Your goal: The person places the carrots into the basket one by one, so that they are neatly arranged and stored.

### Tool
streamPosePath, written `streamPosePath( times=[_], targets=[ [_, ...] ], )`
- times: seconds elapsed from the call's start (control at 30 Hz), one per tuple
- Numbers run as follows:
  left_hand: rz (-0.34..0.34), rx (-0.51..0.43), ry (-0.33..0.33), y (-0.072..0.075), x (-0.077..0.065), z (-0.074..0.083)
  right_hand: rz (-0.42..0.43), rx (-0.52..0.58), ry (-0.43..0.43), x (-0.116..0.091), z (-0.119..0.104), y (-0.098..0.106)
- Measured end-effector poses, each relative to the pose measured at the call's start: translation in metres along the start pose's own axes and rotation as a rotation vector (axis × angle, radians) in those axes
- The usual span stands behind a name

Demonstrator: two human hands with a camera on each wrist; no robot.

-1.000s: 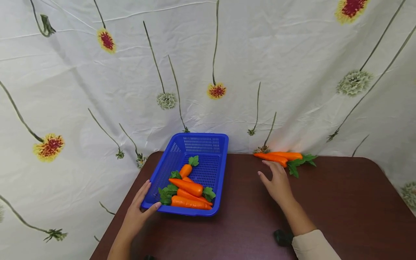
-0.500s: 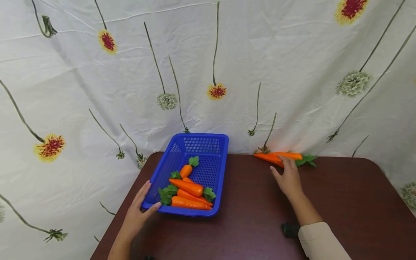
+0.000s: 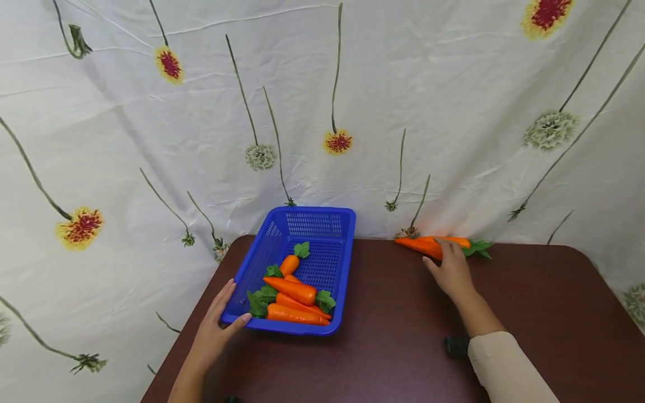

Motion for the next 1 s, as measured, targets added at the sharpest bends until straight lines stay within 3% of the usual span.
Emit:
streamPosePath(
  times=[0.2,0.5,1.0],
  targets=[
    [-0.006,-0.005,-0.005,-0.001,-0.001,0.001,-0.063,-0.066,0.003,0.004,0.006,-0.006],
    [0.001,-0.002,-0.01,0.0,0.0,0.0,-0.014,-0.143,0.014,0.005,0.013,-0.009],
    [0.002,-0.024,-0.013,0.0,0.001,0.0,-0.001,-0.146,0.03,0.008,0.021,-0.004]
  ],
)
Point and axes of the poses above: each hand's wrist, its own x-axis towards the middle knuckle, its own y-axis out of the back of the hand, z = x × y, the point moved 8 cm from there along x, towards the middle knuckle, and after that the axes turned 6 degrees about z, right-handed, at the moved point
